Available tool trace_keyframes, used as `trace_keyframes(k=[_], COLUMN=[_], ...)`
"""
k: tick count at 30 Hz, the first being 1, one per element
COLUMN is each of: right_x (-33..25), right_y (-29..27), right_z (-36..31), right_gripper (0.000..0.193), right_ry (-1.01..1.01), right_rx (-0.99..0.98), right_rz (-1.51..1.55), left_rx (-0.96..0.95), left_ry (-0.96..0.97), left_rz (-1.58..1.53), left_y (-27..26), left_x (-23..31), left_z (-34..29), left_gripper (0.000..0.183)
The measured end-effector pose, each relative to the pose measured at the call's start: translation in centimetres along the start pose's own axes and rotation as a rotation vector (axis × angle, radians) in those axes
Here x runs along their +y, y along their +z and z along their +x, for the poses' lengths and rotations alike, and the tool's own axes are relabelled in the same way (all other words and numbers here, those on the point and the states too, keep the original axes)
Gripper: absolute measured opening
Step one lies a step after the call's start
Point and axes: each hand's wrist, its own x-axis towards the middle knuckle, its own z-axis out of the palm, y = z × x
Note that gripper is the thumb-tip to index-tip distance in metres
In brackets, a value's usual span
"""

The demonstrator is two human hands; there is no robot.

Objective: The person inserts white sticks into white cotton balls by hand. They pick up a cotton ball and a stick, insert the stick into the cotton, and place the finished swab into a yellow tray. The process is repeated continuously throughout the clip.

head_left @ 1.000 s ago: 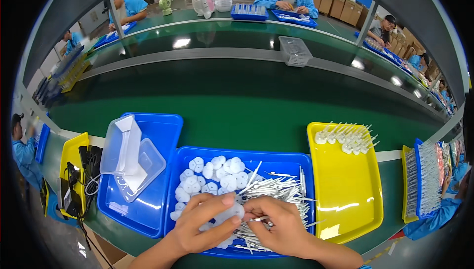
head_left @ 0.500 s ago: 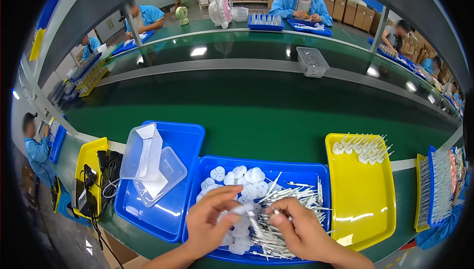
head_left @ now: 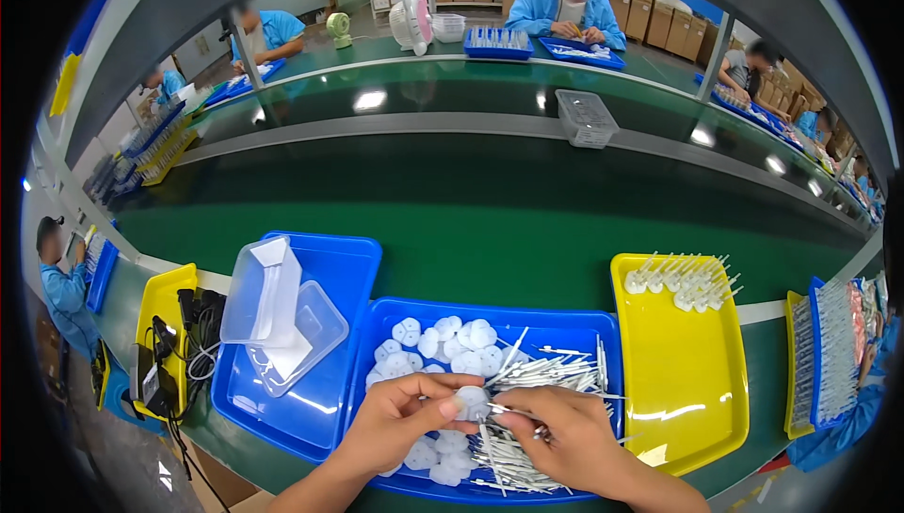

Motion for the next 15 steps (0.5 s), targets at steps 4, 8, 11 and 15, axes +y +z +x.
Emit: trace_keyframes(k=[4, 8, 11, 15], right_x=[0.27, 0.29, 0.60, 0.11], right_y=[0.41, -0.28, -0.14, -0.37], right_z=[0.26, -0.29, -0.15, 0.13], right_gripper=[0.021, 0.024, 0.019, 0.014], right_ry=[-0.102, -0.087, -0.060, 0.045], right_rx=[-0.011, -0.040, -0.038, -0.072], right_rz=[-0.160, -0.291, -0.213, -0.066], left_rx=[-0.044, -0.042, -0.021, 0.008], left_ry=[-0.020, 0.009, 0.033, 0.044], left_rz=[-0.174, -0.152, -0.080, -0.024], left_y=[-0.03, -0.05, -0.40, -0.44], left_x=[0.00, -0.20, -0.53, -0.48], left_z=[-0.27, 0.05, -0.12, -0.32], left_gripper=[0.010, 0.012, 0.014, 0.017])
